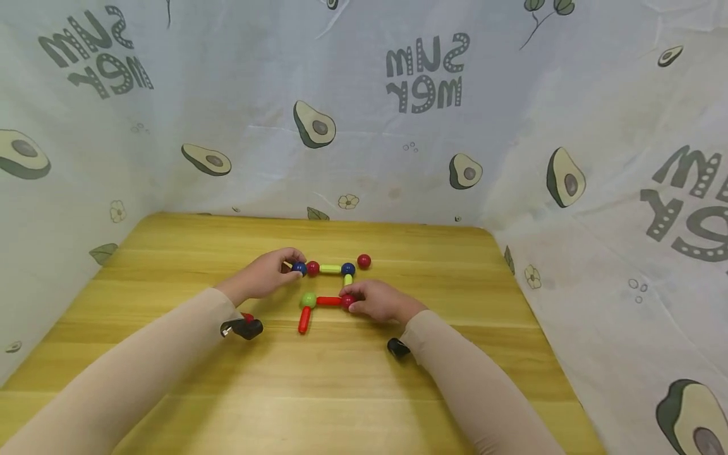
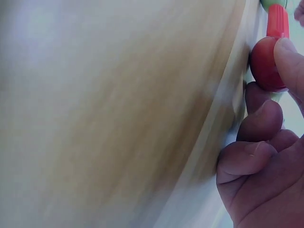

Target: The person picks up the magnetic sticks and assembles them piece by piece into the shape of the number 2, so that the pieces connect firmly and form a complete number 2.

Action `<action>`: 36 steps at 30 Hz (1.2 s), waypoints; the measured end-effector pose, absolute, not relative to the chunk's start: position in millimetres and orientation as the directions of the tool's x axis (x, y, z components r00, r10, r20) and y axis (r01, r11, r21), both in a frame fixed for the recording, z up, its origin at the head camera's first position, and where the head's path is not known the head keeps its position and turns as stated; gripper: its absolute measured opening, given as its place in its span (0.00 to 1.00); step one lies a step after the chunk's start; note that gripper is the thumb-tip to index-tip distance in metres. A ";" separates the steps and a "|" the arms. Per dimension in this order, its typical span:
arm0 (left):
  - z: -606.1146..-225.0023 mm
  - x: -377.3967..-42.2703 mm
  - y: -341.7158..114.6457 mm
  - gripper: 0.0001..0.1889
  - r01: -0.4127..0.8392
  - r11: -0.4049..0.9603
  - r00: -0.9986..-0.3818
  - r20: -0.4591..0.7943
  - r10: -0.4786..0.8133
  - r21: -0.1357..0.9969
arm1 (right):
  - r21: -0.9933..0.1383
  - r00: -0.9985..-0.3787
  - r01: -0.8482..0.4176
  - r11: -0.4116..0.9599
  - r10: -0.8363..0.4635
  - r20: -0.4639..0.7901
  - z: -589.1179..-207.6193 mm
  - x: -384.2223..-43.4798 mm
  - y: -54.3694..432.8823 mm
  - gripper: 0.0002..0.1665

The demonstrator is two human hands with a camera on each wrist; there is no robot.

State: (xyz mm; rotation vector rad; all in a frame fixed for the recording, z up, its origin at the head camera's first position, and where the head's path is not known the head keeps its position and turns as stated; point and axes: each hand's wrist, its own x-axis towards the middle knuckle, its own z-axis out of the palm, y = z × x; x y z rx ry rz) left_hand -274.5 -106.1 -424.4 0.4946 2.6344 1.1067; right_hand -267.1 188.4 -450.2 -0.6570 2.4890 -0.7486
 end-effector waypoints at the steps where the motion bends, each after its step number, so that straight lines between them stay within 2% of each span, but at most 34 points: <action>1: -424.7 -271.8 -107.2 0.16 0.210 0.656 -0.911 -0.099 0.401 0.725 | -0.600 -0.782 -0.312 0.737 -0.558 -0.278 -450.1 -267.5 188.4 0.20; 24: -441.3 -217.4 -127.7 0.14 0.187 0.631 -0.868 -0.174 0.465 0.753 | -0.567 -0.823 -0.264 0.780 -0.488 -0.289 -449.7 -281.1 181.0 0.22; 36: -452.5 -201.1 -127.0 0.12 0.265 0.659 -0.846 -0.159 0.510 0.703 | -0.550 -0.828 -0.292 0.782 -0.495 -0.265 -453.0 -286.8 173.9 0.22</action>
